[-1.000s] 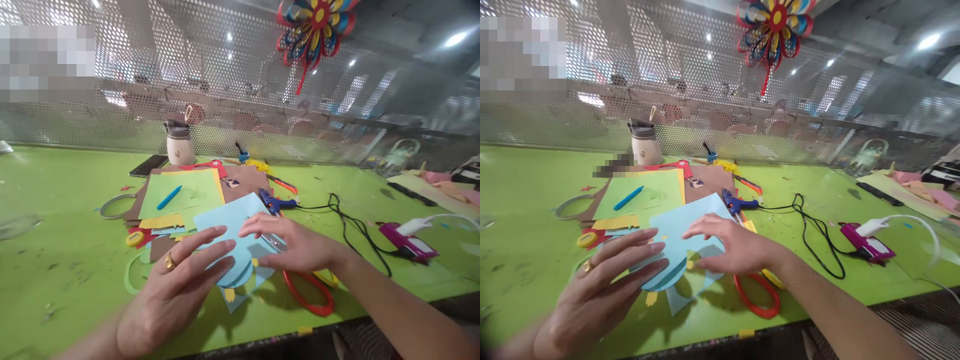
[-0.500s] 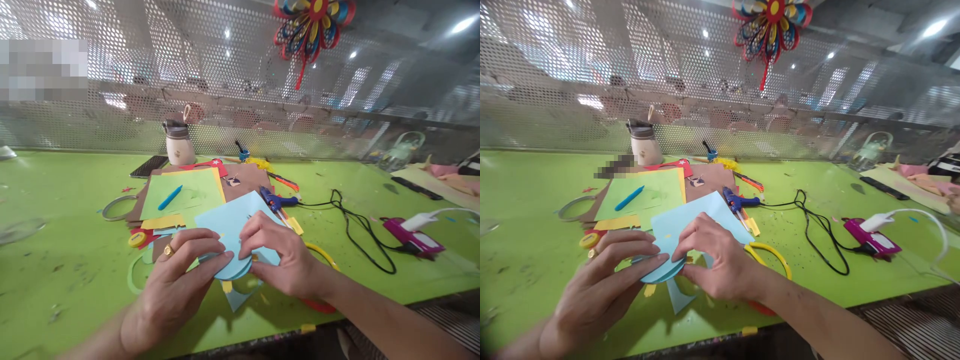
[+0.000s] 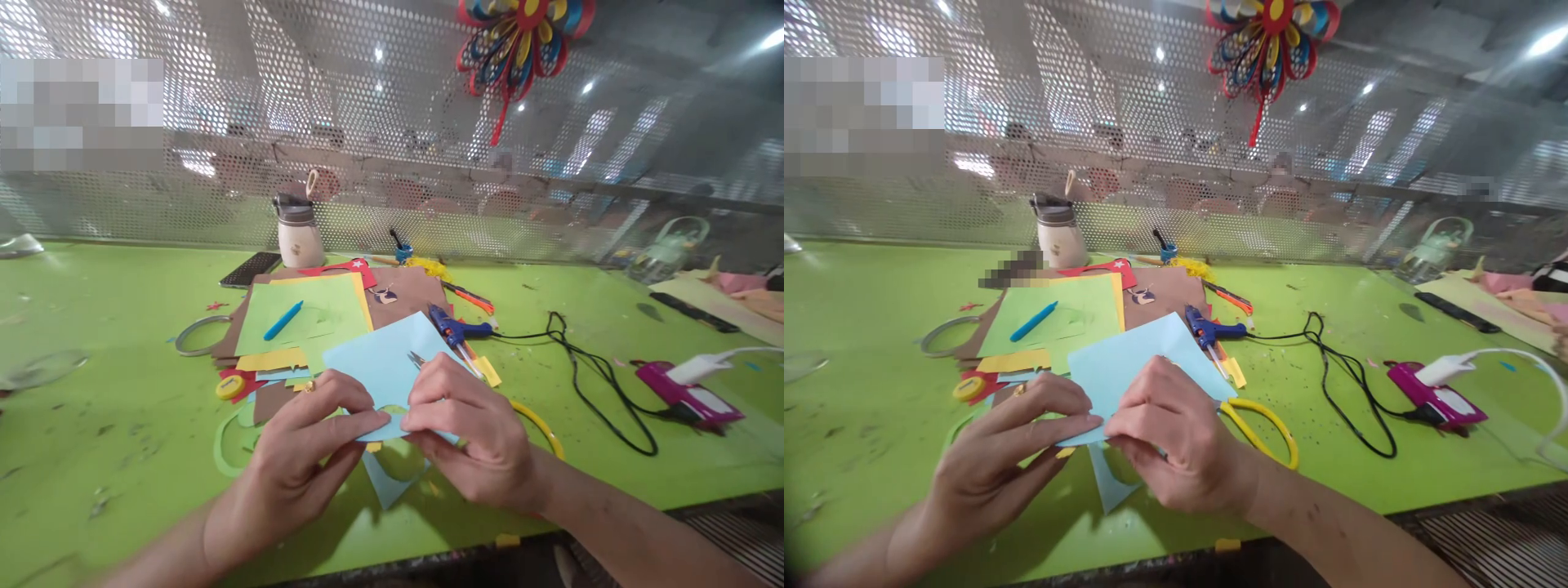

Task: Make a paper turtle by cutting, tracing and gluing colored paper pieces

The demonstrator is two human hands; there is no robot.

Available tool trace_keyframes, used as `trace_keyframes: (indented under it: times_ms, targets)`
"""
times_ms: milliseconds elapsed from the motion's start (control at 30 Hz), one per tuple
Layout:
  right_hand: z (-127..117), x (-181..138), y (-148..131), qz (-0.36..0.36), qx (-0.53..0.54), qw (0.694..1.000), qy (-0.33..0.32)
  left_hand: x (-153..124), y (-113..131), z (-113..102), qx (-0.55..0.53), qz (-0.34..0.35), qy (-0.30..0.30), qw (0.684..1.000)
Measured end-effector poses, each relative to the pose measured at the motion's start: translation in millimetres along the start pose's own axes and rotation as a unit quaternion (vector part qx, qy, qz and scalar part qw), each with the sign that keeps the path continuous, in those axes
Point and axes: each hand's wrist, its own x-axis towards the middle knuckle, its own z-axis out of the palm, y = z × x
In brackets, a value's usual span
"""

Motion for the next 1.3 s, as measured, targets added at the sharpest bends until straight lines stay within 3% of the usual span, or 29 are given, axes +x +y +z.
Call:
trace_keyframes:
  times_ms: [200,400,733,967,1300]
  targets:
    - [0.5,-0.5,-0.4,0.061,0.025,0.998,0.014,0.3,-0.8,1.3,-0.052,-0.064,-0.009,0.997]
    - [4.4,5.5,-2.1,0.120,0.059,0.991,-0.018,1.4,-1.6,3.5,-0.068,-0.083,-0.019,0.994]
    - [3.2,3.9,1.5,0.054,0.026,0.997,-0.051,-0.7,-0.2,4.6,-0.134,-0.186,-0.072,0.971]
    - [7.0,3.2,-1.6,0.137,0.048,0.987,-0.066,2.6,-0.3,5.5,-0.129,-0.200,-0.075,0.968]
    - [17.4,3.9,-3.4,0.086,0.032,0.996,-0.022,6.4,0.4,8.5,-0.151,-0.245,-0.109,0.951]
